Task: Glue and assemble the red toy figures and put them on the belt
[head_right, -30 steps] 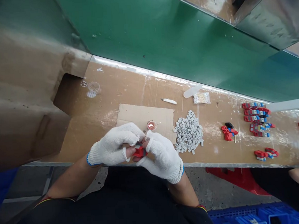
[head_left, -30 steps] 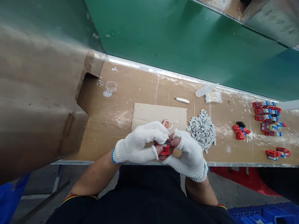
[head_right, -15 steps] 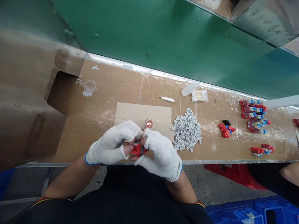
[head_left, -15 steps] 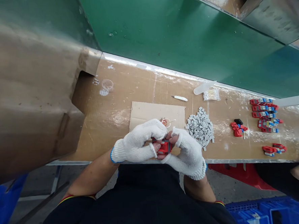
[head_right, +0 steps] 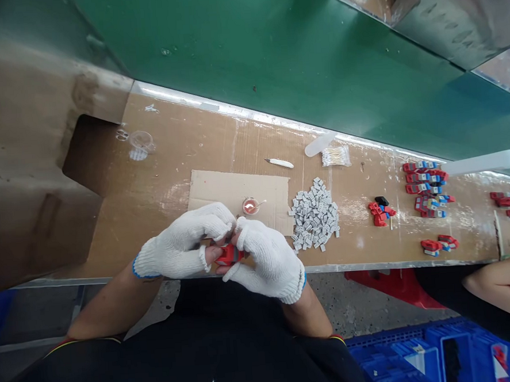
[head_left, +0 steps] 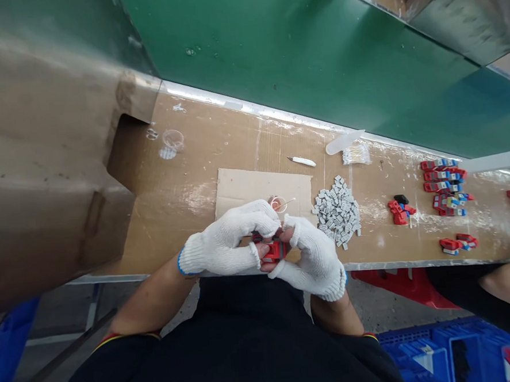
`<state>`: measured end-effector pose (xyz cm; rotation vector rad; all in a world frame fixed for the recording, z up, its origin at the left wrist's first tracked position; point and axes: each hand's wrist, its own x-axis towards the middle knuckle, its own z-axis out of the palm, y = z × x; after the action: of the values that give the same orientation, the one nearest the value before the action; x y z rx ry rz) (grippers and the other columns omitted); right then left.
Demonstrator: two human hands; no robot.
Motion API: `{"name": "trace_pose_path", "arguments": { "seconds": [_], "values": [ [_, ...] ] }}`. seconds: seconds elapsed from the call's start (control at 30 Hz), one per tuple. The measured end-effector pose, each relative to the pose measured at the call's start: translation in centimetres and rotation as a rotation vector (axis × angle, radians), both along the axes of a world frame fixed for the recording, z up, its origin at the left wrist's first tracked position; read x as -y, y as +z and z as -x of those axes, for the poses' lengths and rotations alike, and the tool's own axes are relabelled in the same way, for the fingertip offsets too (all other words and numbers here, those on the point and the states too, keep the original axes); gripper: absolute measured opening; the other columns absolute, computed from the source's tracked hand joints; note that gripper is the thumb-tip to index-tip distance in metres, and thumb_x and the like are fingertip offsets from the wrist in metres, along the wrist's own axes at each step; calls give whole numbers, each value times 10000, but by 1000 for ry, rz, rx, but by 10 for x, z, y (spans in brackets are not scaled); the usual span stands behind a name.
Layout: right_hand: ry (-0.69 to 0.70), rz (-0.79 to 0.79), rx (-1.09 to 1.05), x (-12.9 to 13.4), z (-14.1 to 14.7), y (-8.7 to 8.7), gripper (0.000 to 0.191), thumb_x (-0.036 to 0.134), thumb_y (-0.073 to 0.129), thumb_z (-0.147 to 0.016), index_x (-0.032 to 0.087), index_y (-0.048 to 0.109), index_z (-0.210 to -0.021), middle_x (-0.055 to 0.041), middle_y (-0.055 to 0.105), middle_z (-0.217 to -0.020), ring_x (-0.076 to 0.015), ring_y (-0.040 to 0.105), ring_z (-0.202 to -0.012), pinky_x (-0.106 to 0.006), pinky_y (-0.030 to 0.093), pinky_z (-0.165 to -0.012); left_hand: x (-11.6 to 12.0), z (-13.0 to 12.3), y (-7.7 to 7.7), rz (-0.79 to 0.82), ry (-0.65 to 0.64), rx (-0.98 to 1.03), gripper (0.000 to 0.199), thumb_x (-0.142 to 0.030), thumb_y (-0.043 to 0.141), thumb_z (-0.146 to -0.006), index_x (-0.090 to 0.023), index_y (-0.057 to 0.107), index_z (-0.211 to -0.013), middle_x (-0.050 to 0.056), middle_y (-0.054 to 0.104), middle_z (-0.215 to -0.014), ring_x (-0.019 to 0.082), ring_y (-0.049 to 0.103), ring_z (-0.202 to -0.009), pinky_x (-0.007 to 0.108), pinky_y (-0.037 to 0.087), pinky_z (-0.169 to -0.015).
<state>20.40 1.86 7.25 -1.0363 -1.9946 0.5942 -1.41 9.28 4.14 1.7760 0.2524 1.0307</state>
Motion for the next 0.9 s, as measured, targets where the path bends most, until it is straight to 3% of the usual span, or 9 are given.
{"name": "trace_pose_path", "arguments": {
  "seconds": [0.17, 0.37, 0.5, 0.7, 0.9],
  "values": [
    [-8, 1, -6, 0, 3, 2, 407, 378, 987, -989, 291, 642, -1186, 1, 821, -975, -197, 806, -822, -301, 695, -759, -1, 0, 0, -20, 5, 8, 196, -70, 702, -1061, -247, 639, -1005, 54, 775, -974, 195, 765, -912, 285, 632, -776],
    [-53, 20, 24, 3, 5, -1, 472, 498, 1010, -965, 288, 635, -1161, 9, 820, -960, -190, 802, -771, -308, 688, -713, 0, -1, -3, 4, -16, 44, 204, -78, 734, -1062, -241, 629, -995, 40, 771, -954, 173, 754, -866, 264, 630, -783],
    [-27, -3, -44, 1, 6, -2, 477, 439, 1011, -969, 293, 621, -1202, -6, 854, -1026, -195, 833, -824, -300, 706, -744, 2, -1, -2, 72, -9, 42, 197, -250, 749, -1137, -242, 619, -989, 49, 758, -955, 180, 737, -858, 283, 632, -781],
    [-10, 15, -33, -1, 4, -1, 574, 354, 1080, -883, 315, 624, -1230, 8, 861, -1036, -203, 835, -822, -309, 702, -751, 2, 0, 1, 54, -8, 16, 212, -283, 721, -1163, -245, 628, -977, 52, 742, -900, 207, 747, -870, 319, 630, -771],
    [-4, 13, -42, -3, 5, 1, 511, 352, 1056, -910, 315, 631, -1192, 12, 857, -1014, -211, 850, -836, -314, 711, -754, 3, 0, 2, 36, 35, 32, 208, -314, 714, -1176, -253, 611, -1006, 55, 751, -957, 200, 736, -878, 323, 634, -786]
  ]
}}
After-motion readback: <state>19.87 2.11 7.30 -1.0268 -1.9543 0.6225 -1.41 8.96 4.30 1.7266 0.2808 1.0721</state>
